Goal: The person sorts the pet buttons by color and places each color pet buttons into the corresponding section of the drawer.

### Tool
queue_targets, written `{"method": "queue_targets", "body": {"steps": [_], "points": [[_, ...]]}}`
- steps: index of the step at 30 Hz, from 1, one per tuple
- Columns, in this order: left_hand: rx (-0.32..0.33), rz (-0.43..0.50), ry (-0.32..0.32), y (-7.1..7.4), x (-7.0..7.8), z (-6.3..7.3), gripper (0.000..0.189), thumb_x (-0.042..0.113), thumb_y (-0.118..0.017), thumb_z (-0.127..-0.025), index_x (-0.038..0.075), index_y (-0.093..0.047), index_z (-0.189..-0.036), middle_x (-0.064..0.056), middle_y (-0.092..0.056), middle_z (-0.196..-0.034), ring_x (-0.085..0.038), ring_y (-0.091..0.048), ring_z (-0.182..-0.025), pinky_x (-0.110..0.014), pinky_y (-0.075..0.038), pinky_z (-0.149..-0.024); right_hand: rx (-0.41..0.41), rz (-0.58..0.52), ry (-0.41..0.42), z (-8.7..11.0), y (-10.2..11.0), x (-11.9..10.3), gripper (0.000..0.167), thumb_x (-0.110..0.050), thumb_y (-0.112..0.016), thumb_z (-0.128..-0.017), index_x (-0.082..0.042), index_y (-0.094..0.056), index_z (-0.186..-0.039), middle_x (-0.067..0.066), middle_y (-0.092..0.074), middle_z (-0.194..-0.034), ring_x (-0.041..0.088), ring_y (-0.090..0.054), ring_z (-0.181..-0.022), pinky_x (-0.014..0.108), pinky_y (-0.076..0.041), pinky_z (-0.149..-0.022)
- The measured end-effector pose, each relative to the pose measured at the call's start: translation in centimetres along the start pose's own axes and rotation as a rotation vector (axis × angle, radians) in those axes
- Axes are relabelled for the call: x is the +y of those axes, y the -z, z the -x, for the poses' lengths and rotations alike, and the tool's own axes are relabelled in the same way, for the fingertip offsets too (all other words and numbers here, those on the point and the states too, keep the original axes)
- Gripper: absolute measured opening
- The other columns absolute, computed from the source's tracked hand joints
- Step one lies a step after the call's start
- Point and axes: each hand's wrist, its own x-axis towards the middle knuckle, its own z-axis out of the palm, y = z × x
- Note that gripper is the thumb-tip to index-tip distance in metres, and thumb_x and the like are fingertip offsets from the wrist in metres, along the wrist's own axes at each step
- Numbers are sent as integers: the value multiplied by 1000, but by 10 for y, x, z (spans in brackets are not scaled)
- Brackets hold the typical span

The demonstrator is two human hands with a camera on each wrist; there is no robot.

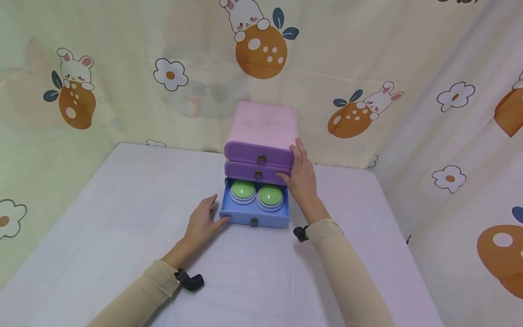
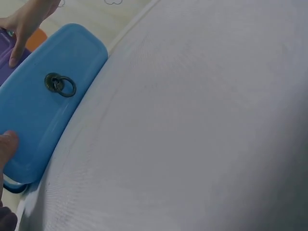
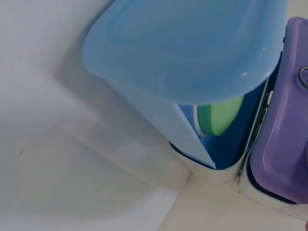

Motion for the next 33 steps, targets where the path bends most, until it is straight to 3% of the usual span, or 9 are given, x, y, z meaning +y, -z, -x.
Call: {"method": "queue_targets", "body": {"steps": [18,33], "points": [[-18,-25,45,0,-3,-12,87,50,-74,-76,3,-41,-141,-15,-49,-139,-31,-49,-128,-42,-39,-108,24,-12,25,1,-2,3,92,-20,-80,-75,-17,-17,-142,3,-12,-159,41,-50,-121,51,-43,-99],[2,-15,10,-5,-4,-40,84,51,-71,-79,0,-42,-140,-17,-48,-139,-33,-48,-128,-43,-39,-108,35,-8,36,2,0,3,90,-20,-80,-76,-15,-18,-142,4,-13,-159,39,-47,-125,51,-43,-100]]}}
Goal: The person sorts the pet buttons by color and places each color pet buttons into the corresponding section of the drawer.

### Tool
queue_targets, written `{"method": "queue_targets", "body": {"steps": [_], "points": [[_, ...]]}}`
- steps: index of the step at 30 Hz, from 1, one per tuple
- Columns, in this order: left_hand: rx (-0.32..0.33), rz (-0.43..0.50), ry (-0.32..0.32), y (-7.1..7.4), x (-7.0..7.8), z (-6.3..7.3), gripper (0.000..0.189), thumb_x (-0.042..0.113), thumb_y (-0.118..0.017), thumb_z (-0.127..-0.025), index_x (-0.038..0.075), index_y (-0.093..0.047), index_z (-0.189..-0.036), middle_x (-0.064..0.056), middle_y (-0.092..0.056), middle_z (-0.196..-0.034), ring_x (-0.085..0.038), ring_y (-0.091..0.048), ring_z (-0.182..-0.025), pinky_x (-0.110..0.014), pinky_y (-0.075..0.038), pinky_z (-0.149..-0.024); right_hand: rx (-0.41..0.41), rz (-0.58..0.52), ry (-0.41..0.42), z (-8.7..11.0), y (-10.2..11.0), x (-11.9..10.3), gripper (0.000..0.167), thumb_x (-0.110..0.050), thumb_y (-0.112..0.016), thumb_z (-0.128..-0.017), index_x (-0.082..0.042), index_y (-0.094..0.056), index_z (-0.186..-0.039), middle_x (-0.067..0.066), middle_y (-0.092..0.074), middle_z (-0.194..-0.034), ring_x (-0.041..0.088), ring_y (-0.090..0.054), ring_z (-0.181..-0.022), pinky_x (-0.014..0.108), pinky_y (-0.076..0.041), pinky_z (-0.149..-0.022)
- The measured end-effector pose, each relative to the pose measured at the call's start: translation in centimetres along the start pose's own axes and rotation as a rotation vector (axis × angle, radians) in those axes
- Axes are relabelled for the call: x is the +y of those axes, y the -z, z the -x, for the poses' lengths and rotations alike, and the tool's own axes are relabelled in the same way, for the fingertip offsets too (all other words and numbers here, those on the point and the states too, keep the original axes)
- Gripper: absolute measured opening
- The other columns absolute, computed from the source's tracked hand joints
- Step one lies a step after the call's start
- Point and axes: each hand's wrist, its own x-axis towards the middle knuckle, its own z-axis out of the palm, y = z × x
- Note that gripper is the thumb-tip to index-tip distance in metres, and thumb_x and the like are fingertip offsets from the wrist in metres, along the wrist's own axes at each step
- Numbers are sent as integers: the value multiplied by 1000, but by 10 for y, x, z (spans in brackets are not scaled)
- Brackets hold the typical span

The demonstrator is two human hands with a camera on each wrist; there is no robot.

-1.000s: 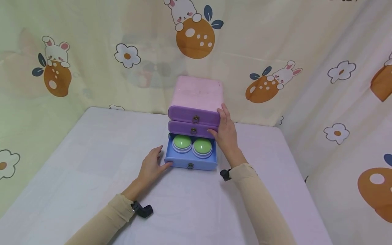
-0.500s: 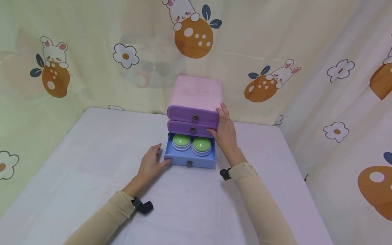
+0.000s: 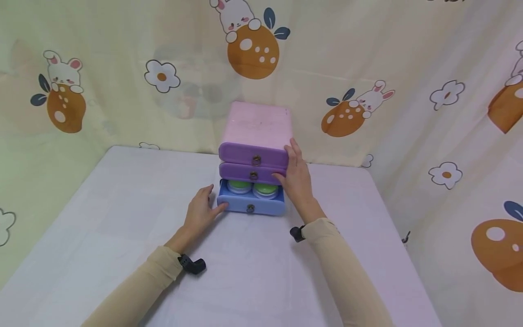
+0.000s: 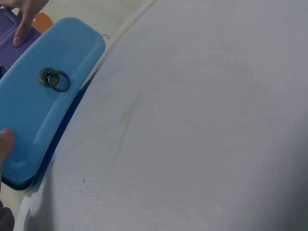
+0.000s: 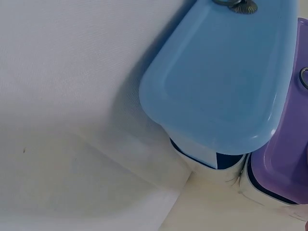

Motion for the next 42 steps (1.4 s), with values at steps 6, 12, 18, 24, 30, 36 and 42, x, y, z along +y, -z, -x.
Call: {"method": "queue_targets", "body": {"steps": [6,12,18,24,30,36,42], "points": [[8,-11,14,-3,-3,-7,85,53,-71,-78,0,-43,-139,-17,-49,-139,-33,-49,-128,-42,-40,-107,-2,-3,4,0,-3,1,91,-21,-80,-76,-15,-18,-142,5,-13,-158,39,-48,-123,50,-43,-100],[30,-7,7,-7,-3,-14,85,53,-71,-78,-1,-44,-138,-18,-49,-138,-34,-50,-126,-44,-41,-106,4,-5,8,0,-2,2,91,-21,-80,-75,-14,-18,-141,6,-14,-158,38,-48,-124,49,-42,-101],[10,-10,31,-10,-3,-21,85,53,-71,-78,0,-44,-139,-17,-50,-138,-31,-49,-128,-41,-39,-108,-16,18,-7,0,-3,3,91,-23,-79,-77,-16,-16,-142,4,-11,-159,37,-44,-129,49,-41,-103],[6,-21,40,-12,-2,-27,84,54,-70,-79,-1,-46,-137,-17,-52,-136,-31,-51,-126,-41,-41,-106,-12,24,-2,0,-4,3,91,-24,-78,-77,-16,-16,-142,4,-12,-159,37,-45,-129,48,-40,-105],[11,-17,40,-11,0,-34,82,52,-71,-79,-1,-46,-137,-17,-52,-136,-32,-50,-126,-41,-40,-107,8,18,29,-1,-4,4,90,-23,-79,-76,-15,-17,-141,7,-14,-158,38,-45,-128,48,-41,-104],[7,-22,37,-13,0,-41,80,50,-71,-80,-2,-46,-136,-18,-52,-135,-32,-50,-126,-42,-40,-106,16,6,36,-1,-4,4,90,-21,-80,-74,-13,-19,-140,8,-15,-158,36,-43,-130,49,-41,-103],[-5,-20,29,-16,0,-47,76,47,-70,-82,-1,-47,-136,-17,-53,-134,-31,-51,-125,-42,-40,-106,5,-2,28,-1,-3,3,91,-20,-80,-75,-14,-18,-140,6,-13,-158,35,-41,-133,48,-39,-105]]}}
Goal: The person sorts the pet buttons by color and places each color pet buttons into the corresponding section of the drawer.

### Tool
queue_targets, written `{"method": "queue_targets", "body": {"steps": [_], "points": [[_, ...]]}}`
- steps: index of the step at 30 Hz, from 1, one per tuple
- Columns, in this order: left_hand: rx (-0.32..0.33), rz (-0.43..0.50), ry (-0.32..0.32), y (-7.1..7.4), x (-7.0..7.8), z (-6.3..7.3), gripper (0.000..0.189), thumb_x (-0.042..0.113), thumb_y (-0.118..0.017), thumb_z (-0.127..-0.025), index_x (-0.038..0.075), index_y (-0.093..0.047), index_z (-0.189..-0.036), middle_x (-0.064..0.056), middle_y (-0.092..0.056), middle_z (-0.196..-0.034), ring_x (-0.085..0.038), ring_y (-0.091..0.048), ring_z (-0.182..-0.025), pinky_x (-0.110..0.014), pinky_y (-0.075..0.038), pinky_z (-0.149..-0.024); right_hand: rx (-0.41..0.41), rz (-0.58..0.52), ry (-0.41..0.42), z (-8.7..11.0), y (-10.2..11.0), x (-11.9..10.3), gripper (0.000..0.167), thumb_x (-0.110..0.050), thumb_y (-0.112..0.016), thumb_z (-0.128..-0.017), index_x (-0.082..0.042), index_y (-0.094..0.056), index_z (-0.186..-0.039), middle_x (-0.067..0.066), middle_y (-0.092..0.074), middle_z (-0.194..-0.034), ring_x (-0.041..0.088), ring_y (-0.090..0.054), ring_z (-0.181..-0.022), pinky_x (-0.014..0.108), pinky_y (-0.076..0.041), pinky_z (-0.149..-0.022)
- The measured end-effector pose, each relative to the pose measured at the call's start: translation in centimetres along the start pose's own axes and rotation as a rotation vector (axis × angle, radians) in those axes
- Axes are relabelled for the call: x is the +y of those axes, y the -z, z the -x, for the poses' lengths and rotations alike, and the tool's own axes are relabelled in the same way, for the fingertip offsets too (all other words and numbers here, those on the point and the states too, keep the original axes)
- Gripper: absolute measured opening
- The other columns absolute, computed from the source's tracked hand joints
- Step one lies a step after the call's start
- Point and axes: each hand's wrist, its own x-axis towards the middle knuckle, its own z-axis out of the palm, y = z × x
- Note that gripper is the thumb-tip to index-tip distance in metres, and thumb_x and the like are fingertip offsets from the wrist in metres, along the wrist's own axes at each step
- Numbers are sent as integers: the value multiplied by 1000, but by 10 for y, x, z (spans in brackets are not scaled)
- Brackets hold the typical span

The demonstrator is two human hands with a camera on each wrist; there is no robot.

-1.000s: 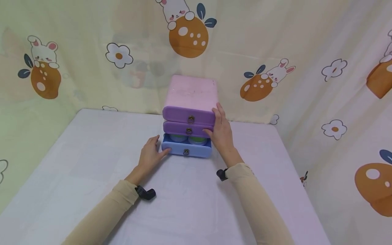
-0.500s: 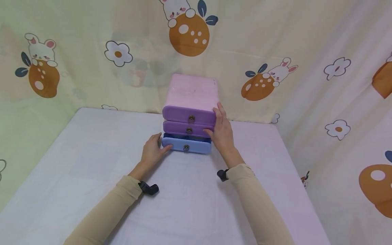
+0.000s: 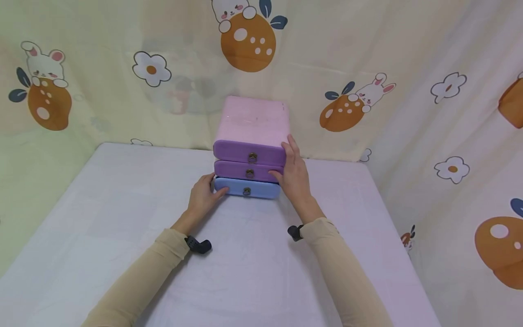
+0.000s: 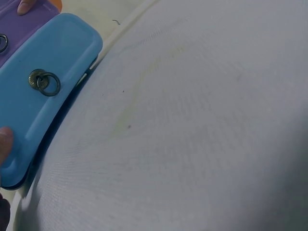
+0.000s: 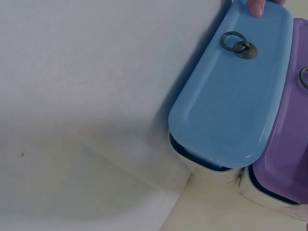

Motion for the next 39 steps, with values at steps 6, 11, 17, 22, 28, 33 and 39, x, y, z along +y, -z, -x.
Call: {"method": "queue_targets", "body": {"steps": [6,11,17,22,28,33,39], "points": [[3,8,-20,-1,0,-3,72,45,-70,-83,-1,-48,-135,-16,-55,-132,-31,-52,-123,-41,-41,-105,5,-9,5,-1,0,-1,92,-19,-81,-74,-14,-17,-141,5,-13,-158,36,-43,-130,48,-40,-104],[1,22,-28,-2,-1,-4,70,43,-71,-82,0,-49,-134,-16,-58,-128,-30,-55,-118,-41,-44,-102,-1,-7,-11,0,-1,0,92,-19,-80,-74,-15,-17,-141,5,-13,-158,36,-42,-132,47,-39,-106],[1,49,-29,-2,-1,-5,69,41,-72,-82,-1,-50,-133,-16,-60,-124,-29,-58,-113,-41,-46,-98,1,-6,-11,0,-1,-2,92,-19,-80,-75,-15,-17,-141,6,-13,-158,35,-41,-133,47,-39,-106],[-1,71,-23,-2,-1,-6,68,40,-73,-82,-1,-51,-132,-17,-61,-121,-29,-60,-111,-40,-48,-96,10,-7,-8,-1,-1,-3,91,-19,-80,-75,-14,-17,-141,7,-13,-158,34,-38,-135,47,-38,-107],[3,71,-19,-2,-1,-8,64,39,-73,-81,0,-55,-128,-16,-64,-115,-28,-62,-107,-39,-50,-93,5,-6,-21,0,-4,-3,91,-19,-79,-76,-15,-16,-141,6,-12,-158,34,-36,-136,47,-36,-108],[18,69,-23,-4,-3,-8,60,39,-74,-80,1,-57,-125,-14,-67,-110,-25,-63,-100,-38,-51,-87,-4,3,-26,1,-4,-3,91,-20,-79,-76,-16,-15,-141,6,-11,-158,34,-38,-135,47,-37,-108],[37,74,-35,-5,-2,-9,61,39,-74,-80,1,-58,-125,-14,-68,-110,-25,-65,-100,-38,-52,-87,6,3,-12,-1,-2,-4,90,-20,-79,-76,-15,-16,-141,7,-12,-158,35,-38,-135,47,-37,-108]]}}
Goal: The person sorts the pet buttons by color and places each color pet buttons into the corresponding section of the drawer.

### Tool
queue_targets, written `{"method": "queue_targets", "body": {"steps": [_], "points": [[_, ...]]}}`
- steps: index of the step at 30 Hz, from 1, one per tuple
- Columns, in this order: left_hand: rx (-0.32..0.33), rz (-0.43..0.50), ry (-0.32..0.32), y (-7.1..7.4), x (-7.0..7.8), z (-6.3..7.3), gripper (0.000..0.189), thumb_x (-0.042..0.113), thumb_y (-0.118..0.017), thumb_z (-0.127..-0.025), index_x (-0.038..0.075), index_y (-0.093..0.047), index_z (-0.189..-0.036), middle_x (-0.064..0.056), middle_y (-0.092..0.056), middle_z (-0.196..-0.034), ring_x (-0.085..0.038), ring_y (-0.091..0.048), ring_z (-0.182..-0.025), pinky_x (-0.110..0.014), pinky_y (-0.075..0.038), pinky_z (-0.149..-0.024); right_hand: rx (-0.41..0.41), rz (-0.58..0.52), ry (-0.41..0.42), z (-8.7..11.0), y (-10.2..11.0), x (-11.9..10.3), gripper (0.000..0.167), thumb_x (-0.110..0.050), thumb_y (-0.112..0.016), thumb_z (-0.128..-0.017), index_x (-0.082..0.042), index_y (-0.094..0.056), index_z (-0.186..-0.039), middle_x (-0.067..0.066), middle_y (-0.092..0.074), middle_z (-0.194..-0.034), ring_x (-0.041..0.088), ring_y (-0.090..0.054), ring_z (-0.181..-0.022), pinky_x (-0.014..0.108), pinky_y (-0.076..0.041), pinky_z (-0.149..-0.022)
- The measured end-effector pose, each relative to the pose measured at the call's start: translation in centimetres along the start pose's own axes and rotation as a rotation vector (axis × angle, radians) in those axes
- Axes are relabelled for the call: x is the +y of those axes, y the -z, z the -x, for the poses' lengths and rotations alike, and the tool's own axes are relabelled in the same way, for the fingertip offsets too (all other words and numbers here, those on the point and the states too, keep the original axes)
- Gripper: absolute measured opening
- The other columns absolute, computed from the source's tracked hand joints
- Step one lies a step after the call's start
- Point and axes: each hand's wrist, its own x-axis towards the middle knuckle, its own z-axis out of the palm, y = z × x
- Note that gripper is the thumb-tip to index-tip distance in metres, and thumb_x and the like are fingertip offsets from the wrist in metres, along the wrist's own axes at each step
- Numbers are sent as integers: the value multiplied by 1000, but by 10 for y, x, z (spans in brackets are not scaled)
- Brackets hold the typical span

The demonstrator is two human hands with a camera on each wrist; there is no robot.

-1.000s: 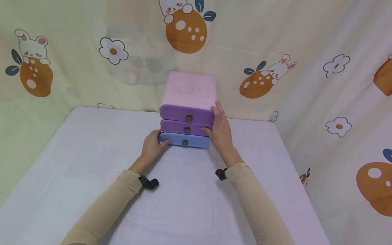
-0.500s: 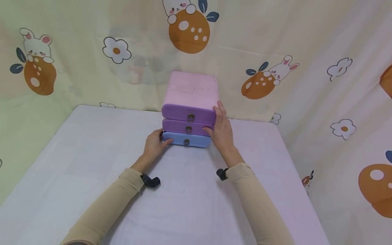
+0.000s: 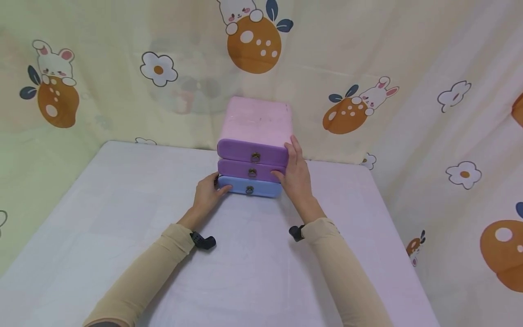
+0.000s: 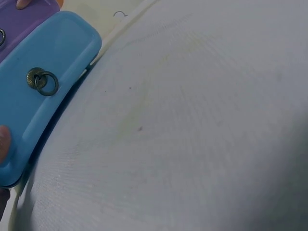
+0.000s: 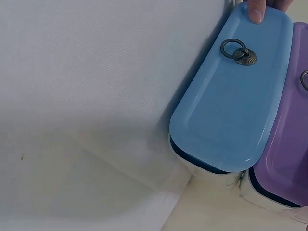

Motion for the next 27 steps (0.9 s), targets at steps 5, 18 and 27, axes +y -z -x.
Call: {"method": "queue_targets", "body": {"steps": [5,18,27], "points": [[1,27,12,-3,-1,-1,63,39,-74,-80,2,-57,-127,-14,-67,-115,-25,-65,-104,-37,-52,-90,-3,-1,-7,0,0,1,89,-21,-78,-76,-15,-17,-140,7,-12,-158,36,-40,-133,47,-38,-107],[29,123,66,-7,-7,-1,65,33,-73,-83,2,-49,-135,-16,-59,-127,-25,-63,-110,-34,-52,-91,-17,-21,-15,-9,-8,5,91,-19,-79,-76,-15,-16,-141,5,-12,-159,36,-42,-132,48,-38,-107],[38,137,73,-5,-4,0,58,27,-71,-85,6,-50,-134,-12,-60,-125,-24,-64,-108,-36,-52,-91,-40,4,-40,-11,-5,10,93,-20,-79,-76,-18,-14,-143,3,-9,-159,38,-48,-123,49,-42,-102]]}}
